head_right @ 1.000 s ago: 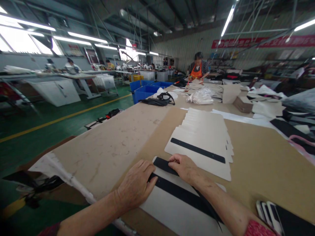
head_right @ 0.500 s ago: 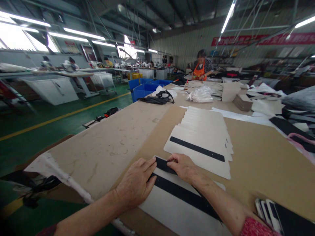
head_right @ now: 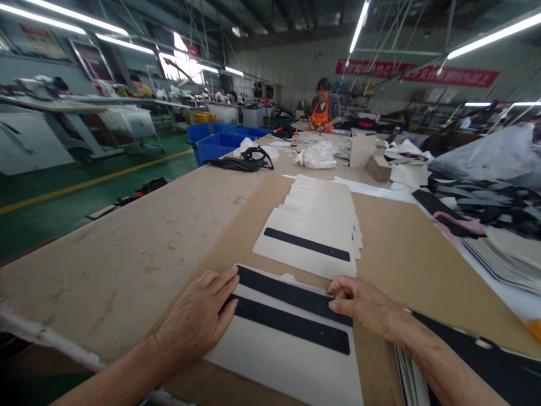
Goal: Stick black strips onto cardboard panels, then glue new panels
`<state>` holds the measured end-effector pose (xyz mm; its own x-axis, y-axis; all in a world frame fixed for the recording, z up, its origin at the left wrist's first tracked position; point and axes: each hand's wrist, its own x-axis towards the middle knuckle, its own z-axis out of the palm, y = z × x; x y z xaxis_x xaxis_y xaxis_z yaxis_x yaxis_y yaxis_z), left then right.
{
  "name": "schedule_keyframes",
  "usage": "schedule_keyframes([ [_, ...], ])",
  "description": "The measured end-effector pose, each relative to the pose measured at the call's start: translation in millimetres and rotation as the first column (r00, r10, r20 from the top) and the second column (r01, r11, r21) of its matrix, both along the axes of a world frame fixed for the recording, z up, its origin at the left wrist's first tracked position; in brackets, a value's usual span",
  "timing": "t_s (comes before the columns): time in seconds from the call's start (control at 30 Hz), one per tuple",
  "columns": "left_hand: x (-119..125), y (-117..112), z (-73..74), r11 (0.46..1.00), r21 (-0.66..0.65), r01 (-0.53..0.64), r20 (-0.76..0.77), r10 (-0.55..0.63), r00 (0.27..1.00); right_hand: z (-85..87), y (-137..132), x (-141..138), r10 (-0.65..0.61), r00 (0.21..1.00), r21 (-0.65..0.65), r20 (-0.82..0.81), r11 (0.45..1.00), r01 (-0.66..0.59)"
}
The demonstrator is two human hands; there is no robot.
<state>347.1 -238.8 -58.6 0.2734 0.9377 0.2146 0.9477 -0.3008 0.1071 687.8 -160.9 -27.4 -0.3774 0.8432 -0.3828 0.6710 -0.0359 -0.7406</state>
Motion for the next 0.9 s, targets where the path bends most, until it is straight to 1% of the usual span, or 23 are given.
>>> schedule_keyframes([
  [0.1, 0, 0, 1.5, 0.999, 0.044, 0.021, -0.017, -0.020, 1.000, -9.6, -4, 0, -0.076, 0.997, 0.042, 0.012, 0.996, 0.075],
  [0.23, 0, 1, 1.2, 0.996, 0.077, 0.046, -0.062, -0.041, 0.997, -15.9, -5, -4, -0.150, 0.989, 0.114, 0.014, 0.982, 0.148],
  [0.4, -2, 3, -4.1, 0.991, 0.120, 0.064, -0.099, -0.052, 0.994, -19.3, -8, -7, -0.199, 0.979, 0.186, 0.049, 0.965, 0.187],
  [0.53, -4, 4, -6.2, 0.986, 0.146, 0.082, -0.107, -0.067, 0.992, -16.7, -11, -11, -0.215, 0.971, 0.225, 0.102, 0.956, 0.188],
  [0.63, -5, 4, -5.6, 0.983, 0.158, 0.094, -0.120, -0.075, 0.990, -11.9, -13, -15, -0.224, 0.963, 0.245, 0.148, 0.952, 0.184],
  [0.73, -4, 5, -4.9, 0.979, 0.172, 0.107, -0.125, -0.086, 0.988, -10.0, -14, -17, -0.230, 0.960, 0.249, 0.159, 0.950, 0.187],
  [0.8, -5, 5, -5.0, 0.978, 0.176, 0.108, -0.124, -0.087, 0.988, -12.2, -13, -15, -0.233, 0.961, 0.243, 0.147, 0.951, 0.193],
  [0.9, -5, 5, -5.9, 0.979, 0.173, 0.104, -0.128, -0.082, 0.988, -18.2, -11, -10, -0.255, 0.963, 0.202, 0.082, 0.951, 0.235],
])
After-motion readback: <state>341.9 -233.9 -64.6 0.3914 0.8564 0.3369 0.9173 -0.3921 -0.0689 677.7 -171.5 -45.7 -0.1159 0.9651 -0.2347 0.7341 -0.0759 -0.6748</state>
